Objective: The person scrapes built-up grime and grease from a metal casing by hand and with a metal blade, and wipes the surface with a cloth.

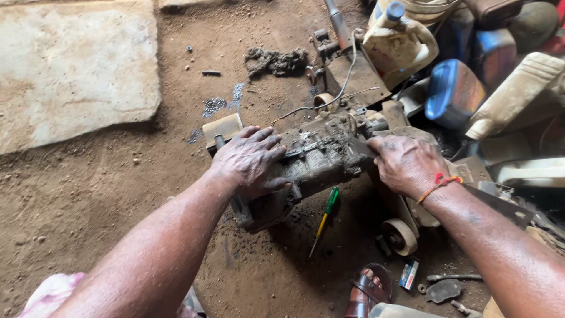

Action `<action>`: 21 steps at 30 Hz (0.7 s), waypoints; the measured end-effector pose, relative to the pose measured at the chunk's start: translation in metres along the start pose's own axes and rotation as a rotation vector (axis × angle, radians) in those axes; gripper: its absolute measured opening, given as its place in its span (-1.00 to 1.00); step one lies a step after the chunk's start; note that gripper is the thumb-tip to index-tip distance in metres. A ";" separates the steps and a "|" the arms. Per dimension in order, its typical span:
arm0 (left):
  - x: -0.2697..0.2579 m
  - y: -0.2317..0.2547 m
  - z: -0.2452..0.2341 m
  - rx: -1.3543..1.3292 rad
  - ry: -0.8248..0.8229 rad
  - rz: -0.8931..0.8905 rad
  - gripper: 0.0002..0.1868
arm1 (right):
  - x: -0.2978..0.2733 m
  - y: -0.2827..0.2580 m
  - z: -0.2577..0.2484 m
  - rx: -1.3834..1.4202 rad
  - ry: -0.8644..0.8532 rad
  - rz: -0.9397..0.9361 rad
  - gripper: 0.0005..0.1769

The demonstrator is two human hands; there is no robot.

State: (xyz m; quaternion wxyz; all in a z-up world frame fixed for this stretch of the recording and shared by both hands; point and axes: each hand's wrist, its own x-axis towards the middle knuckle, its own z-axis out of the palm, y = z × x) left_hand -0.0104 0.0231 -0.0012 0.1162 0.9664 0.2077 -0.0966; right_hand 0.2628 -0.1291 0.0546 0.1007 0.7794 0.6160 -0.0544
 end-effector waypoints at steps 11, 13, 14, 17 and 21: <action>0.002 -0.001 0.004 0.030 0.028 0.011 -0.06 | 0.010 -0.001 0.024 0.013 0.067 -0.095 -0.47; 0.002 0.000 0.005 0.020 0.032 0.007 -0.08 | 0.012 0.006 0.033 0.030 0.067 -0.127 -0.51; 0.001 0.000 0.005 0.017 0.032 0.004 -0.09 | 0.013 0.007 0.037 0.073 0.121 -0.166 -0.53; 0.003 -0.002 0.006 0.015 0.078 0.036 -0.07 | 0.009 0.002 0.032 0.086 0.157 -0.184 -0.56; 0.002 -0.002 0.004 0.018 0.049 0.024 -0.10 | 0.003 -0.016 0.004 -0.092 -0.056 -0.031 -0.61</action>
